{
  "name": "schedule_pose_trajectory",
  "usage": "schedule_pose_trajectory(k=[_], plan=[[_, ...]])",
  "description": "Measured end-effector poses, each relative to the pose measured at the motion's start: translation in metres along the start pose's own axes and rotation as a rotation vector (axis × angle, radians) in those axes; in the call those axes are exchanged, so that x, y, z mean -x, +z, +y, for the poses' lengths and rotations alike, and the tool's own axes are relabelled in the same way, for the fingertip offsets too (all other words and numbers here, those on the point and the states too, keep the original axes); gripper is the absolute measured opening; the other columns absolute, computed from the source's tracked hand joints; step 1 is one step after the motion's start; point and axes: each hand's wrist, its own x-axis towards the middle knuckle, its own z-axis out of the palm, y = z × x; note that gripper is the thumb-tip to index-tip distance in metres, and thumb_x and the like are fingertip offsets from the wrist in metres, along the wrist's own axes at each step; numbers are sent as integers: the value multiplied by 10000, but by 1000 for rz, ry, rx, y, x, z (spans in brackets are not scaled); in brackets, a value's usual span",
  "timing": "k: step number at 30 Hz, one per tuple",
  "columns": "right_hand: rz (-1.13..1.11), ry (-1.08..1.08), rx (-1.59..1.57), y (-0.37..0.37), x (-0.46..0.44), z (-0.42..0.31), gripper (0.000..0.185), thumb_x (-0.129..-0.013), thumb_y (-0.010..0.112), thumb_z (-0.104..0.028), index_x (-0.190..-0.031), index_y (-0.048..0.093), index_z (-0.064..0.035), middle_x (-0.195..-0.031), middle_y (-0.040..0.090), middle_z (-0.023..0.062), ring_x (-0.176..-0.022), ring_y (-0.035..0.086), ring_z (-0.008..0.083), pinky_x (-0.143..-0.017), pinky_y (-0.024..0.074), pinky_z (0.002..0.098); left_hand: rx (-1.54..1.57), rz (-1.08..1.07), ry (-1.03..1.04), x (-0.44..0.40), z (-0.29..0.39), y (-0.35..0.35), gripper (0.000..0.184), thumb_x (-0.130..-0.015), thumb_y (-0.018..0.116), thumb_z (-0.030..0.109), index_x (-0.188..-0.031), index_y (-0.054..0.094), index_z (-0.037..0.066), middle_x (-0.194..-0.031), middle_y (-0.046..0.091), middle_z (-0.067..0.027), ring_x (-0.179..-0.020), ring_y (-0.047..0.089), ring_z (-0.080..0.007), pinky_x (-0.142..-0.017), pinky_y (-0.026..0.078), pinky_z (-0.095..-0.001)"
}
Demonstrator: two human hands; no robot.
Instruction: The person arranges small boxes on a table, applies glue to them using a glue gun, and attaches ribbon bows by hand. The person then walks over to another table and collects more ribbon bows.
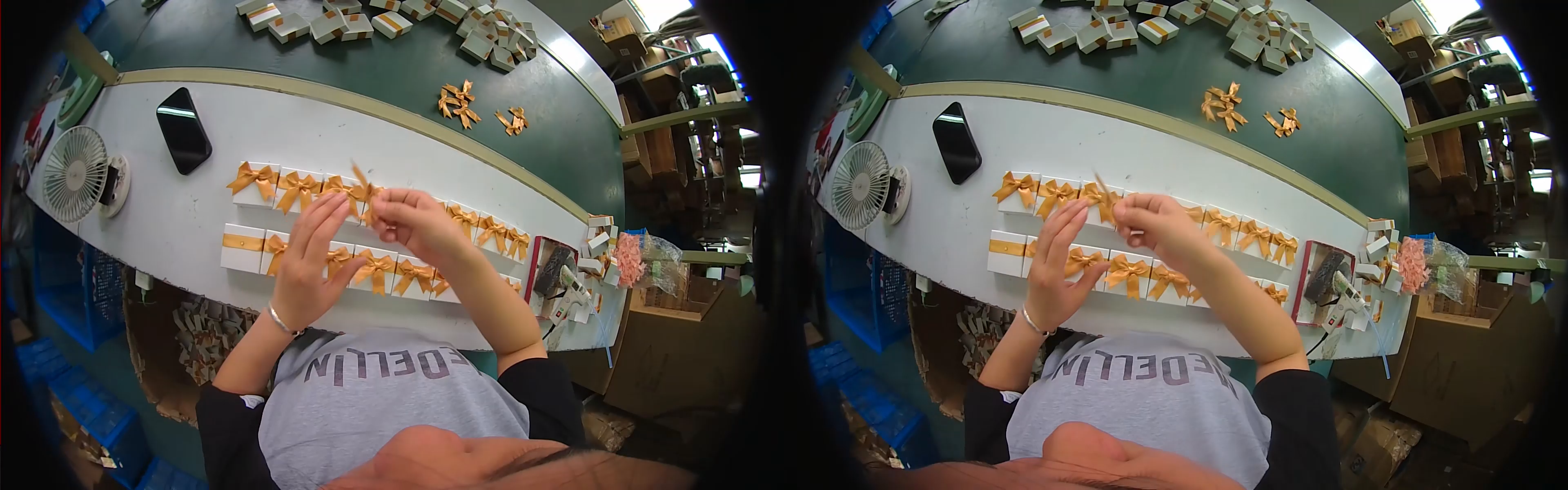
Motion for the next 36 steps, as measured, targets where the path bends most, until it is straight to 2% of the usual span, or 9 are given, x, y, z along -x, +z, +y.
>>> schedule_pose_trajectory(k=[3,7,9,16,19,23,26,33,36], plan=[[-3,12,96,24,16,33,172,-1003,719,-214,-1012,704,-43,-836,640,-24,-729,573,60,-640,453,224,153,-77,-89,10,-5,3,483,-849,795,4,-1312,663,-32,-1347,661,-170,-1177,676,-306,-995,559,-376],[89,-259,707,26,31,32,171,-988,735,-184,-1038,712,-23,-871,678,9,-732,597,76,-634,470,237,514,-72,-338,38,-25,4,388,-912,745,-41,-1292,671,-59,-1202,731,-137,-1018,738,-203,-858,615,-284],[189,-466,981,39,41,18,149,-979,739,-138,-1044,715,-6,-919,702,35,-747,610,88,-648,487,241,754,-30,-595,47,-21,0,342,-953,722,-33,-1289,665,-65,-1135,745,-129,-1004,730,-160,-875,609,-263],[47,-355,804,64,26,31,115,-943,766,-75,-1017,723,1,-946,760,70,-866,731,112,-763,578,260,895,-69,-741,54,-12,-24,228,-980,727,31,-1190,693,-50,-1076,756,-104,-947,739,-135,-823,600,-249],[16,-437,770,71,21,48,95,-944,762,-72,-994,730,2,-828,747,59,-724,703,116,-671,549,271,889,-114,-788,71,-21,-36,174,-991,724,58,-1133,708,-41,-1016,761,-91,-892,736,-113,-763,589,-235],[-10,-461,797,83,15,65,89,-958,746,-65,-986,718,14,-868,752,60,-764,705,101,-699,558,260,913,-75,-800,88,-27,-54,140,-989,733,78,-1072,719,-35,-915,759,-73,-795,723,-89,-688,571,-225],[-10,-308,692,97,-2,78,110,-963,746,-72,-1012,717,23,-885,753,67,-798,705,86,-745,569,242,838,-71,-932,94,-41,-72,156,-980,745,85,-1083,721,-29,-876,749,-49,-744,699,-74,-657,560,-229],[-28,-348,876,124,-75,84,132,-950,741,-74,-958,694,49,-855,768,113,-784,757,165,-724,601,304,-118,221,-551,84,-67,-104,293,-926,783,66,-1197,699,-5,-797,727,-67,-621,643,-100,-575,523,-239],[24,-439,971,125,-95,93,135,-938,740,-75,-936,689,50,-854,773,137,-774,769,206,-722,607,324,-383,158,-439,89,-84,-110,337,-882,790,34,-1208,705,44,-896,725,-80,-782,678,-183,-662,546,-310]])
